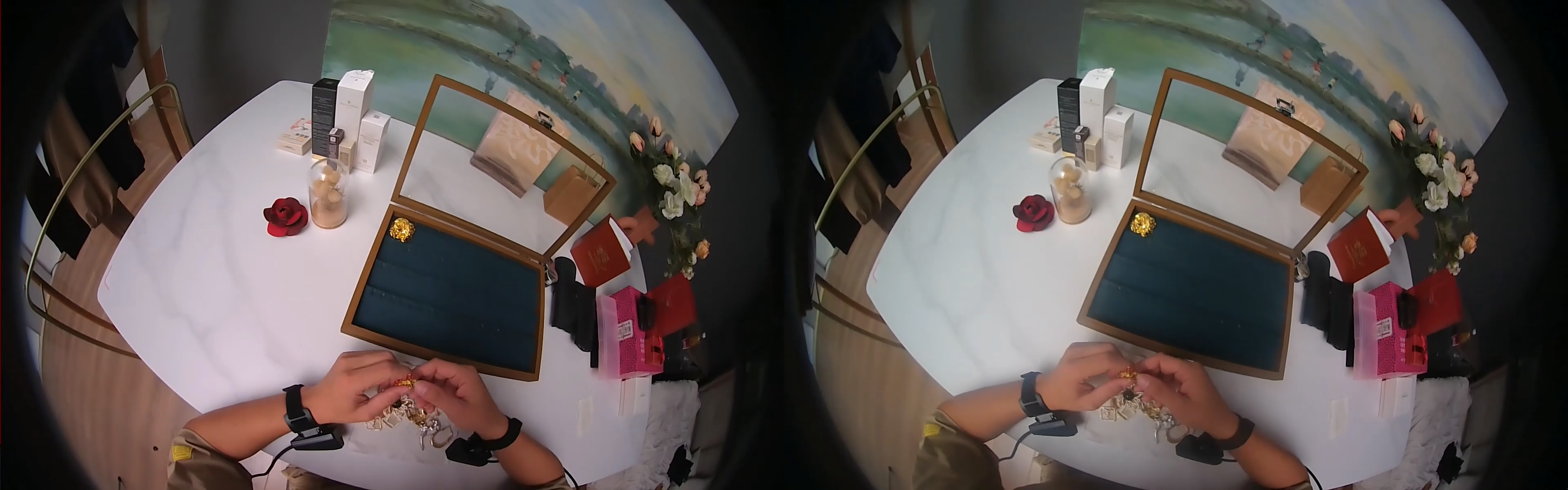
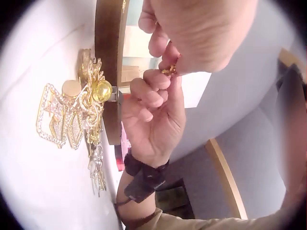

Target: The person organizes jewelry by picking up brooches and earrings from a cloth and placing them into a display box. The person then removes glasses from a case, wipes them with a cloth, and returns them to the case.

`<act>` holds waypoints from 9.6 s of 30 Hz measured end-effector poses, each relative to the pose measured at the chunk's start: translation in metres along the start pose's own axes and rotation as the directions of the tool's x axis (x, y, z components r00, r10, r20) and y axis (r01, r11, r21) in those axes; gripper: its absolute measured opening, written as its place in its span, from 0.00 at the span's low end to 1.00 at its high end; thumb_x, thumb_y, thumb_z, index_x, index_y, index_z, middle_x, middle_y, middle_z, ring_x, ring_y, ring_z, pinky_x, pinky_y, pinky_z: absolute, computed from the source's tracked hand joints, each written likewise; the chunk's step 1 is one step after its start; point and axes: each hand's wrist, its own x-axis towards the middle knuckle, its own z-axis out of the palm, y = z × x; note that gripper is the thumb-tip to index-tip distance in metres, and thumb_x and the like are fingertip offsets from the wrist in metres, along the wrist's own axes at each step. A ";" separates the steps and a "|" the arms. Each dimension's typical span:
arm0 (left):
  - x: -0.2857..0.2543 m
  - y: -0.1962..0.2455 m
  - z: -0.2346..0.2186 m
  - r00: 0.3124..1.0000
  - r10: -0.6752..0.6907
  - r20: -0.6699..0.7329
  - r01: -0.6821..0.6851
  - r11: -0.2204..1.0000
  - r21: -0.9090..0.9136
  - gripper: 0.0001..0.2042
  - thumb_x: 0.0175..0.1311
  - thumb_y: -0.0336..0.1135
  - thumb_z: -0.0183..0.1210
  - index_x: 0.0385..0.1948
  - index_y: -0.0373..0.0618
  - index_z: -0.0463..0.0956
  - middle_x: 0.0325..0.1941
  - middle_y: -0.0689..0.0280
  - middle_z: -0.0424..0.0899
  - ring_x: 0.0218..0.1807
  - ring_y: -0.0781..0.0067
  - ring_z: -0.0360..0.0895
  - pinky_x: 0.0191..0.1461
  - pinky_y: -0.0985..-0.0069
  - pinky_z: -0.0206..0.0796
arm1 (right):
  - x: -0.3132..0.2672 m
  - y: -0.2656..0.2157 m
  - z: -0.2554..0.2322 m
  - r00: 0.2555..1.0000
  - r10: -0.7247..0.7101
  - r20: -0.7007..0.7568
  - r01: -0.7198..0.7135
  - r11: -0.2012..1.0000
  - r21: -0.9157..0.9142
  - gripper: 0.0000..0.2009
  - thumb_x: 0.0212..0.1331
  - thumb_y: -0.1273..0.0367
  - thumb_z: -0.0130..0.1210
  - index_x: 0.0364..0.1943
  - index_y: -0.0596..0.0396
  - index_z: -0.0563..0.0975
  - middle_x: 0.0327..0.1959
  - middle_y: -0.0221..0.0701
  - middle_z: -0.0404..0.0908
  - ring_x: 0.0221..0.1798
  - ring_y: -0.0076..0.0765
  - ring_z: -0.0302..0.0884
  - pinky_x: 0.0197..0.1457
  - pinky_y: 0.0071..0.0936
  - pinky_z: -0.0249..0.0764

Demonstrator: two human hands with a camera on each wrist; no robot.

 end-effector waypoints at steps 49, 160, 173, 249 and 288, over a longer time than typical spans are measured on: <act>0.001 0.003 0.000 0.992 -0.095 0.078 0.075 0.970 0.229 0.13 0.60 0.38 0.72 0.40 0.44 0.80 0.32 0.63 0.83 0.35 0.55 0.83 0.40 0.64 0.76 | 0.004 -0.045 -0.005 0.900 -0.371 0.229 0.361 0.342 -0.867 0.14 0.59 0.70 0.70 0.47 0.57 0.81 0.41 0.35 0.83 0.42 0.43 0.83 0.45 0.35 0.80; 0.017 0.010 -0.011 0.888 -0.187 0.420 0.007 0.919 0.394 0.26 0.46 0.49 0.75 0.42 0.44 0.78 0.38 0.61 0.77 0.44 0.54 0.74 0.46 0.61 0.71 | -0.079 0.038 -0.057 0.990 0.008 -0.142 -0.014 0.999 -0.043 0.07 0.70 0.74 0.53 0.36 0.62 0.80 0.34 0.31 0.80 0.38 0.24 0.76 0.44 0.24 0.73; 0.012 0.006 -0.020 0.878 -0.187 0.440 0.000 0.920 0.392 0.17 0.52 0.44 0.72 0.37 0.45 0.78 0.38 0.62 0.77 0.43 0.57 0.75 0.44 0.63 0.73 | -0.074 0.037 -0.046 0.989 -0.074 -0.126 0.016 0.912 -0.409 0.03 0.66 0.73 0.63 0.38 0.58 0.82 0.31 0.32 0.83 0.33 0.25 0.80 0.40 0.25 0.75; -0.013 0.002 0.007 0.897 -0.417 0.149 0.435 0.764 -0.477 0.06 0.76 0.29 0.60 0.36 0.39 0.79 0.30 0.72 0.81 0.32 0.89 0.72 0.35 0.82 0.64 | 0.000 -0.005 0.004 0.969 -0.161 -0.189 0.082 0.926 -0.369 0.06 0.73 0.72 0.58 0.45 0.63 0.81 0.33 0.26 0.84 0.34 0.14 0.79 0.38 0.16 0.75; -0.019 -0.014 0.007 0.898 -0.441 0.013 0.421 0.849 -0.319 0.04 0.60 0.22 0.56 0.33 0.41 0.78 0.27 0.68 0.82 0.28 0.81 0.75 0.31 0.78 0.63 | 0.142 -0.034 -0.183 0.896 -0.369 -0.247 0.055 0.645 -0.763 0.07 0.69 0.68 0.58 0.38 0.58 0.80 0.26 0.27 0.81 0.26 0.21 0.78 0.33 0.24 0.75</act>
